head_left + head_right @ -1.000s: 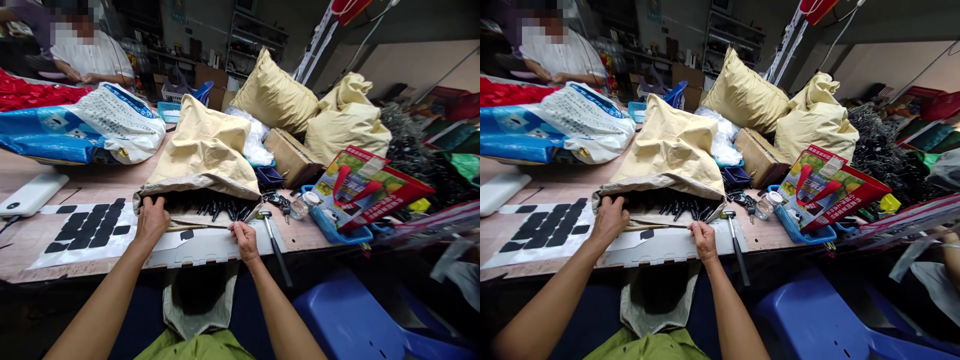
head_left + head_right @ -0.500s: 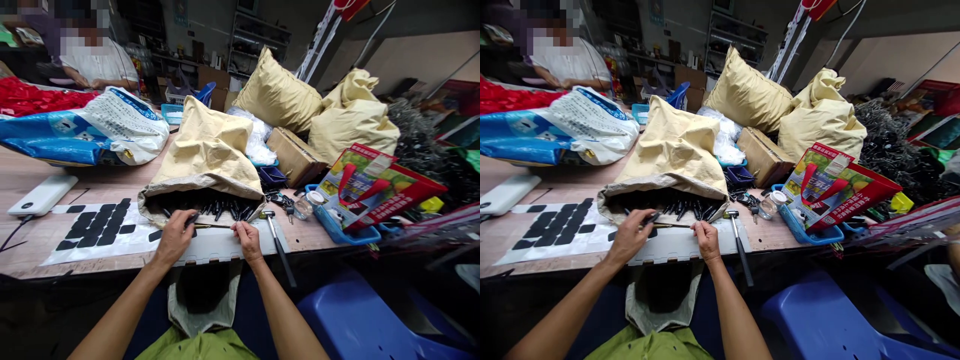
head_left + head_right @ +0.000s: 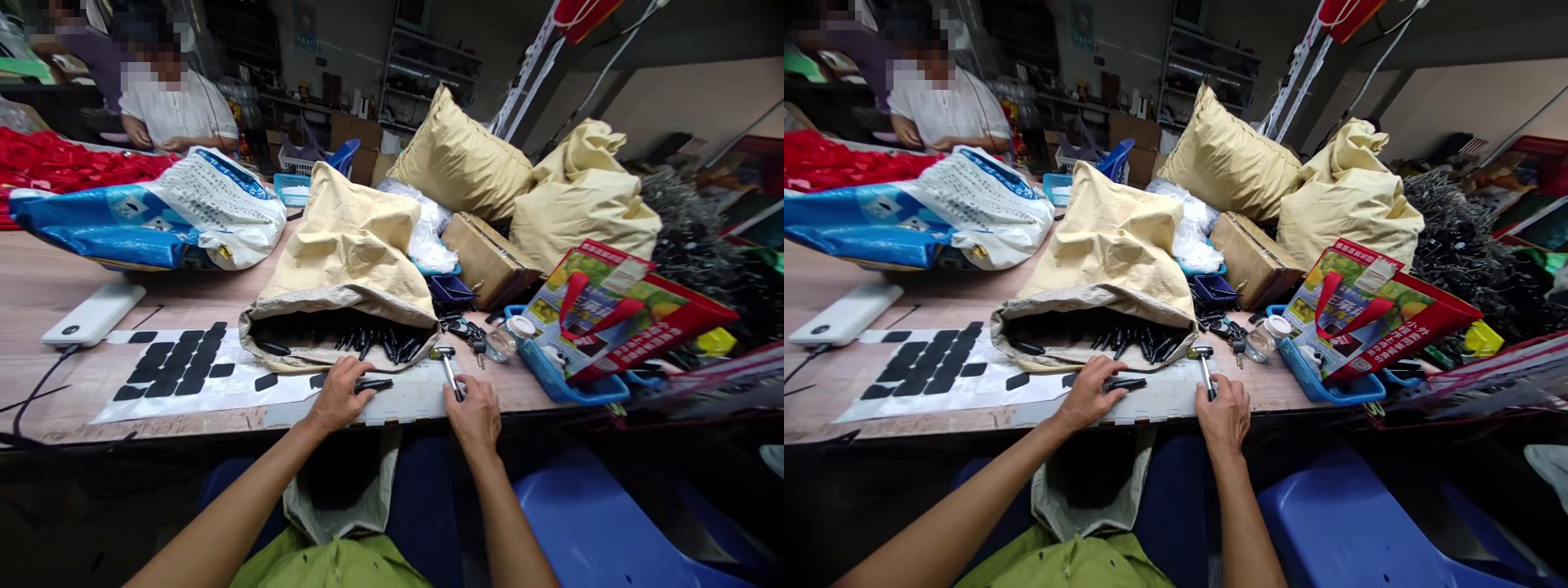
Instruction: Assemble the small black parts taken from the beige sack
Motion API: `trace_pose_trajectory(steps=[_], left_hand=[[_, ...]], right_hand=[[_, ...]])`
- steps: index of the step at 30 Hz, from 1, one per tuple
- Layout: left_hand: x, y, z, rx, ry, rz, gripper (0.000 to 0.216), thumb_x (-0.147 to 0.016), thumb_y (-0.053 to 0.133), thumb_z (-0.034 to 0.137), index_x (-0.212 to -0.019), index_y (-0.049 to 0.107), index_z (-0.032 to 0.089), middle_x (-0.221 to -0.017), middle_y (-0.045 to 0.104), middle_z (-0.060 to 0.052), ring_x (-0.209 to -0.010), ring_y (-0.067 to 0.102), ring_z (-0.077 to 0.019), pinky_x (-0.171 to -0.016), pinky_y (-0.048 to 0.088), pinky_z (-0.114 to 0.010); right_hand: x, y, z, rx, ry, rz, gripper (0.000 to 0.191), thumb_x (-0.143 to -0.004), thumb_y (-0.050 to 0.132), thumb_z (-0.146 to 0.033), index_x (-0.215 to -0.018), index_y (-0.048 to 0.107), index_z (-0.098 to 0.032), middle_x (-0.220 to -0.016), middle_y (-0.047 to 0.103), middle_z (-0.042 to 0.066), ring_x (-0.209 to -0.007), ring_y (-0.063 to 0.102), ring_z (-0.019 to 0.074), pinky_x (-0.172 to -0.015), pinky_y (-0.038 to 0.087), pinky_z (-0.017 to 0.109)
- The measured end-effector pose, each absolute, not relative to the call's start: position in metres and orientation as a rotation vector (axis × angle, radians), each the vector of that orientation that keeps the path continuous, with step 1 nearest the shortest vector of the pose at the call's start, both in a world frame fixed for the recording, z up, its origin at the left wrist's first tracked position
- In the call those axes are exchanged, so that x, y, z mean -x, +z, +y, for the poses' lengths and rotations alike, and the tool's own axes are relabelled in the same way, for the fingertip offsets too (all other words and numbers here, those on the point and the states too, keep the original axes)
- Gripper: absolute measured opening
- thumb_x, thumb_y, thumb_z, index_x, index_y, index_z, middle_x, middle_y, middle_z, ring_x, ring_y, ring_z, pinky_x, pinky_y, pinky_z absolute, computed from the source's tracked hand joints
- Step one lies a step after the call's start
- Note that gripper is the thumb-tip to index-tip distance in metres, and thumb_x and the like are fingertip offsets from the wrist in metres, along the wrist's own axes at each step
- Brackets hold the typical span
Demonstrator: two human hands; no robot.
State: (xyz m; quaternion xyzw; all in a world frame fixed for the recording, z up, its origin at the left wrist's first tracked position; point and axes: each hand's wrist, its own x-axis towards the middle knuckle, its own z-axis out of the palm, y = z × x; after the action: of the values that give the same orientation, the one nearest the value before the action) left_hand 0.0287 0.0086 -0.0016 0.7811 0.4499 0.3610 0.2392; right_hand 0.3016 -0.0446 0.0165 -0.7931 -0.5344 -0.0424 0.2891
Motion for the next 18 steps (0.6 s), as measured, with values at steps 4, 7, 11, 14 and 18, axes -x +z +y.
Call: trace_pose_trajectory(steps=[4, 7, 11, 14, 18], left_hand=[[-0.030, -0.002, 0.007, -2.198, 0.909, 1.343, 0.019, -0.074, 0.080, 0.027, -0.083, 0.065, 0.020, -0.089, 0.063, -0.005, -0.092, 0.055, -0.0243, -0.089, 0.043, -0.038], [-0.030, -0.001, 0.009, -2.220, 0.867, 1.327, 0.016, -0.075, 0.079, 0.025, -0.082, 0.065, 0.020, -0.086, 0.063, -0.004, -0.091, 0.055, -0.0232, -0.085, 0.042, -0.037], [-0.030, 0.000, 0.012, -2.184, 0.851, 1.315, 0.013, -0.077, 0.078, 0.026, -0.084, 0.068, 0.020, -0.086, 0.065, -0.004, -0.091, 0.056, -0.0224, -0.083, 0.042, -0.035], [-0.030, -0.001, 0.014, -2.160, 0.819, 1.339, 0.015, -0.079, 0.078, 0.029, -0.088, 0.070, 0.020, -0.088, 0.067, -0.004, -0.092, 0.057, -0.0225, -0.083, 0.041, -0.036], [-0.032, -0.004, 0.016, -2.167, 0.797, 1.356, 0.017, -0.080, 0.078, 0.032, -0.091, 0.071, 0.021, -0.089, 0.066, -0.003, -0.093, 0.056, -0.0225, -0.085, 0.040, -0.036]], right_hand=[[-0.322, 0.010, -0.047, 2.279, -0.028, -1.540, 0.026, -0.089, 0.059, -0.037, -0.104, 0.069, -0.019, -0.097, 0.064, 0.011, -0.088, 0.057, 0.0261, -0.074, 0.041, 0.035], [-0.323, 0.012, -0.047, 2.276, -0.001, -1.449, 0.024, -0.090, 0.051, -0.032, -0.099, 0.067, -0.017, -0.099, 0.065, 0.013, -0.088, 0.058, 0.0256, -0.074, 0.042, 0.035], [-0.308, 0.022, -0.061, 2.071, 0.109, -1.269, 0.031, -0.092, 0.046, -0.039, -0.100, 0.066, -0.017, -0.093, 0.067, 0.012, -0.084, 0.061, 0.0261, -0.073, 0.045, 0.036], [-0.280, 0.028, -0.079, 1.833, 0.401, -1.291, 0.035, -0.096, 0.046, -0.046, -0.109, 0.065, -0.020, -0.077, 0.067, 0.006, -0.069, 0.062, 0.0230, -0.065, 0.048, 0.034], [-0.239, 0.032, -0.095, 1.594, 0.424, -1.472, 0.033, -0.097, 0.052, -0.041, -0.119, 0.068, -0.021, -0.101, 0.073, 0.010, -0.092, 0.068, 0.0251, -0.081, 0.055, 0.036]])
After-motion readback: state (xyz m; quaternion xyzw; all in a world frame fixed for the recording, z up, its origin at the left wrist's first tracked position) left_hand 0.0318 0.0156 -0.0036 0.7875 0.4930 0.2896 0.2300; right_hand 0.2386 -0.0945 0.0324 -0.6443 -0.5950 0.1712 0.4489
